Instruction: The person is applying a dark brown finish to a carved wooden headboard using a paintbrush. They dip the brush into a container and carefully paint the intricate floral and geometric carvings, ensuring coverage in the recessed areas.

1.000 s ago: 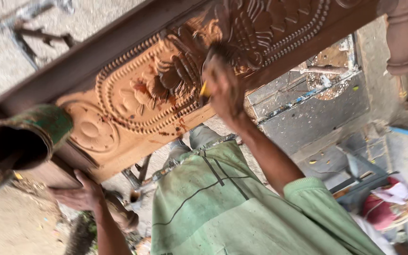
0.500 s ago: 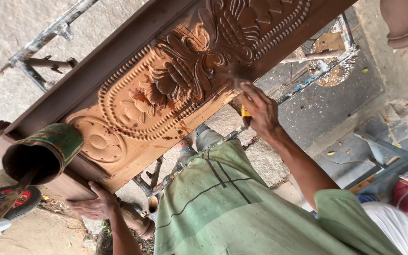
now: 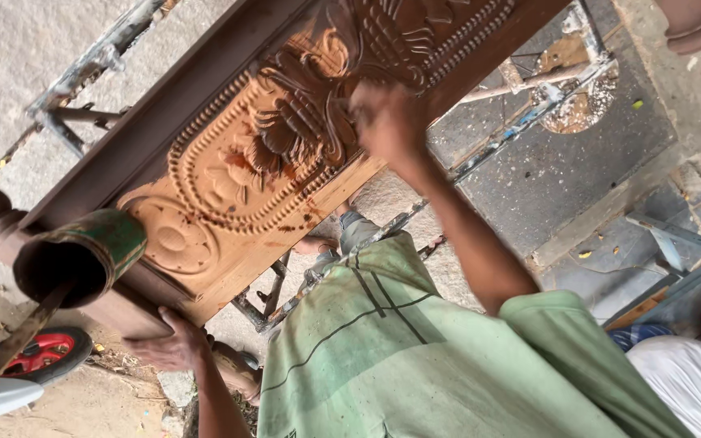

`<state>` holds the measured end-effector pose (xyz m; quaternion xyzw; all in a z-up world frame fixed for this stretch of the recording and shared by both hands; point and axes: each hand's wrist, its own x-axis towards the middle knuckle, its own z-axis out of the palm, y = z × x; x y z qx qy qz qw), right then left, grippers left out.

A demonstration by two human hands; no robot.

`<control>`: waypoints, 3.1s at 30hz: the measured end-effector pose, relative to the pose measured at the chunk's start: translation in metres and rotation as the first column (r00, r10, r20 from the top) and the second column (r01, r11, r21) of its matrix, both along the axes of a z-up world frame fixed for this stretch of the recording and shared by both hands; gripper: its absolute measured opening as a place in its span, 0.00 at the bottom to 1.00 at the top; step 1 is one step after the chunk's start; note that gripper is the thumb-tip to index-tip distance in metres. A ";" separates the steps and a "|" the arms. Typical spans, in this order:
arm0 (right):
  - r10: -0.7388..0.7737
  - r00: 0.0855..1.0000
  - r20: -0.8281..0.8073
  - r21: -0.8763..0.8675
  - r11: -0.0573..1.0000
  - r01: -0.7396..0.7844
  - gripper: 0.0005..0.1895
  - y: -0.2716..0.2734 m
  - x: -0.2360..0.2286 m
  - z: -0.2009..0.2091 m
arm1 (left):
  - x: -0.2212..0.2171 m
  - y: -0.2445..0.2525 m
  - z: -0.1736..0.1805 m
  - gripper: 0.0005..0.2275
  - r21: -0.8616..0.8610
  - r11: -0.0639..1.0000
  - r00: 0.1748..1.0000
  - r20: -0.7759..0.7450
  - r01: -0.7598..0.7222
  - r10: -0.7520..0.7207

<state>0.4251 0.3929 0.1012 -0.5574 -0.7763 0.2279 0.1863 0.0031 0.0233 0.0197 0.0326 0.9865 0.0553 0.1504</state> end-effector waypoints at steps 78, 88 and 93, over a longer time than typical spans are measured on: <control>0.303 0.930 -0.208 0.092 0.953 -0.290 0.10 -0.234 -0.085 -0.054 | -0.022 -0.030 -0.049 0.49 -0.002 0.965 0.933 -0.254 0.261 -0.253; -0.331 0.841 -0.428 0.122 0.901 0.416 0.03 -0.088 0.114 -0.036 | -0.007 -0.014 -0.011 0.48 0.112 0.958 0.952 -0.189 0.265 -0.241; -0.306 0.833 -0.461 -0.158 0.952 0.262 0.03 -0.201 -0.056 -0.012 | 0.000 -0.005 0.009 0.50 0.108 0.974 0.975 -0.125 0.198 -0.185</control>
